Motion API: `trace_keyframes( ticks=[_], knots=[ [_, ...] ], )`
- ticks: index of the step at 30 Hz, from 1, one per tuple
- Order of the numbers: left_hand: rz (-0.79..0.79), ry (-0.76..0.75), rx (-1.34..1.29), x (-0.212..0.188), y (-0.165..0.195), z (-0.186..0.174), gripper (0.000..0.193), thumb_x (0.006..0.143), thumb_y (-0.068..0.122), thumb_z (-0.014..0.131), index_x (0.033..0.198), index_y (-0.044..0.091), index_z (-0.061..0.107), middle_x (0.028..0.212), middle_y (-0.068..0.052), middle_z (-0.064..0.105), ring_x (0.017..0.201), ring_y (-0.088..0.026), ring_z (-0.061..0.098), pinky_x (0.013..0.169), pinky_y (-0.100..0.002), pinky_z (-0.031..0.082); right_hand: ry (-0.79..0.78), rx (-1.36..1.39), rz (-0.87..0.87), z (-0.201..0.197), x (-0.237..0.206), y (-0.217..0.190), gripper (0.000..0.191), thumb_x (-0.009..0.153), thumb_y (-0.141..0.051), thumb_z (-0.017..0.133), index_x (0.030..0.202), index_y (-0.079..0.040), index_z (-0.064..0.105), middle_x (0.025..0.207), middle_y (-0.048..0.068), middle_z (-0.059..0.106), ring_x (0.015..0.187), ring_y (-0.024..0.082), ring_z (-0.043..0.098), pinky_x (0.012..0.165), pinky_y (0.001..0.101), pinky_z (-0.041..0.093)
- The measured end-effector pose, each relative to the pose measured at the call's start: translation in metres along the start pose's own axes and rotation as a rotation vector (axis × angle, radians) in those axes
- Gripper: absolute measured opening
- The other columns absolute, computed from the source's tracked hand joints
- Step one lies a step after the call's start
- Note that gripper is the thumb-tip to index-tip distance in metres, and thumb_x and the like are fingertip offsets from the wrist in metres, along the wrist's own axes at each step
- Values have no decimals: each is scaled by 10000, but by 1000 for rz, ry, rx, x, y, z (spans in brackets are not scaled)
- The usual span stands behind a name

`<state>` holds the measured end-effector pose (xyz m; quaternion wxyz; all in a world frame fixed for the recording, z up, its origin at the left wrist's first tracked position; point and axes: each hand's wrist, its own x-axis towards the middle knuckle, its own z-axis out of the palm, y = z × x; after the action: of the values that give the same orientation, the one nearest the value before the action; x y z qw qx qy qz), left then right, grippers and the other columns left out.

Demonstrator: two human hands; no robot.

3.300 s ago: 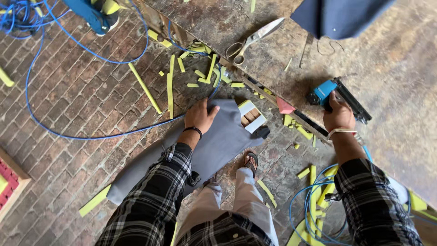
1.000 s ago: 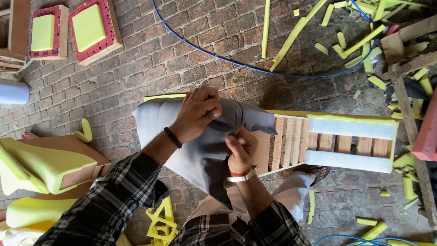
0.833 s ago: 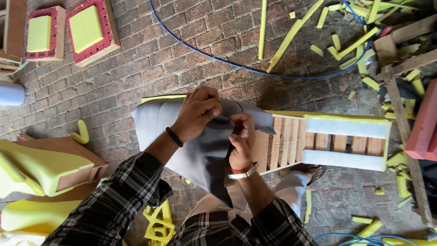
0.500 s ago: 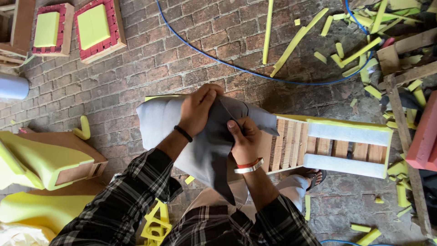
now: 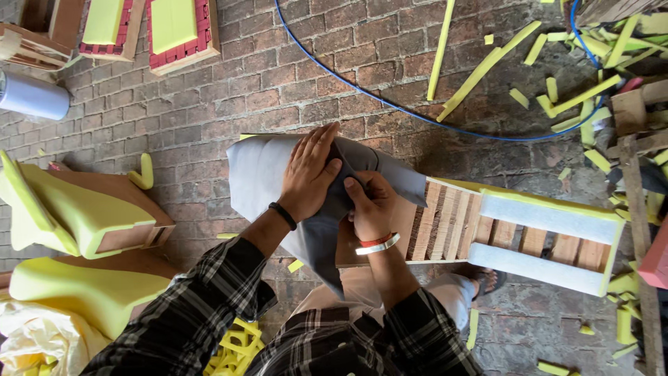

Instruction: The person staples gray fabric onto a tufted cushion using a pneumatic staple gun. They smooth the fabric, fold edges, and secure it around the cushion's perimeter and underside.

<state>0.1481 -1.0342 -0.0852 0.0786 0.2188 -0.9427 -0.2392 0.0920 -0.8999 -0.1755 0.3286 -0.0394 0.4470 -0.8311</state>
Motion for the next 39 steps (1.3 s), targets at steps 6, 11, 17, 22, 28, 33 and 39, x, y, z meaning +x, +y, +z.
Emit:
trace_keyframes(
  ticks=[6, 11, 17, 22, 28, 33, 39],
  knots=[
    [25, 50, -70, -7, 28, -7, 772, 975, 414, 621, 1592, 74, 306, 1630, -203, 363, 1544, -374, 284, 1272, -498, 178, -70, 126, -71, -10, 5, -17, 435, 776, 113, 370, 1110, 79, 648, 1036, 81, 683, 918, 63, 660, 860, 192, 517],
    [-118, 135, 94, -36, 75, -2, 952, 705, 241, 689, 1529, -27, 295, 1592, -274, 304, 1480, -446, 265, 1206, -525, 219, -351, 72, -106, -16, 17, -33, 462, 869, 109, 445, 1286, 35, 631, 1120, 83, 635, 805, 119, 612, 701, 276, 537],
    [-335, 423, 86, -21, 87, 16, 671, 793, 85, 629, 1450, 9, 517, 1552, -191, 487, 1458, -381, 429, 1240, -461, 338, -527, -383, -354, -7, 49, -43, 420, 899, 6, 656, 1310, 17, 568, 1182, 75, 585, 976, 123, 582, 845, 269, 512],
    [-377, 568, 177, -14, 77, 18, 582, 802, 105, 672, 1373, 38, 578, 1453, -168, 583, 1365, -369, 530, 1175, -455, 413, -512, -425, -483, 14, 60, -37, 371, 942, -53, 662, 1296, -9, 559, 1185, 100, 600, 1075, 200, 610, 947, 331, 531],
    [-376, 646, 187, -10, 65, 12, 479, 795, 74, 697, 1273, 70, 687, 1316, -123, 660, 1244, -355, 603, 1063, -419, 502, -443, -576, -724, 27, 57, -24, 362, 906, -45, 755, 1222, -5, 583, 1164, 148, 561, 1078, 295, 597, 940, 392, 522],
    [-172, 757, 263, -18, 59, 8, 296, 862, 59, 722, 1157, 71, 724, 1177, -81, 701, 1165, -297, 644, 1062, -442, 501, -432, -479, -594, 27, 59, -2, 240, 949, -5, 742, 1170, 0, 649, 1136, 110, 586, 941, 198, 631, 779, 298, 551],
    [-150, 723, 310, -24, 50, 16, 171, 862, 94, 759, 1031, 103, 733, 960, -42, 654, 913, -280, 604, 825, -405, 514, -426, -457, -674, 15, 68, 23, 121, 953, 14, 711, 1070, 13, 681, 1075, 94, 612, 891, 179, 627, 723, 302, 525]
  ],
)
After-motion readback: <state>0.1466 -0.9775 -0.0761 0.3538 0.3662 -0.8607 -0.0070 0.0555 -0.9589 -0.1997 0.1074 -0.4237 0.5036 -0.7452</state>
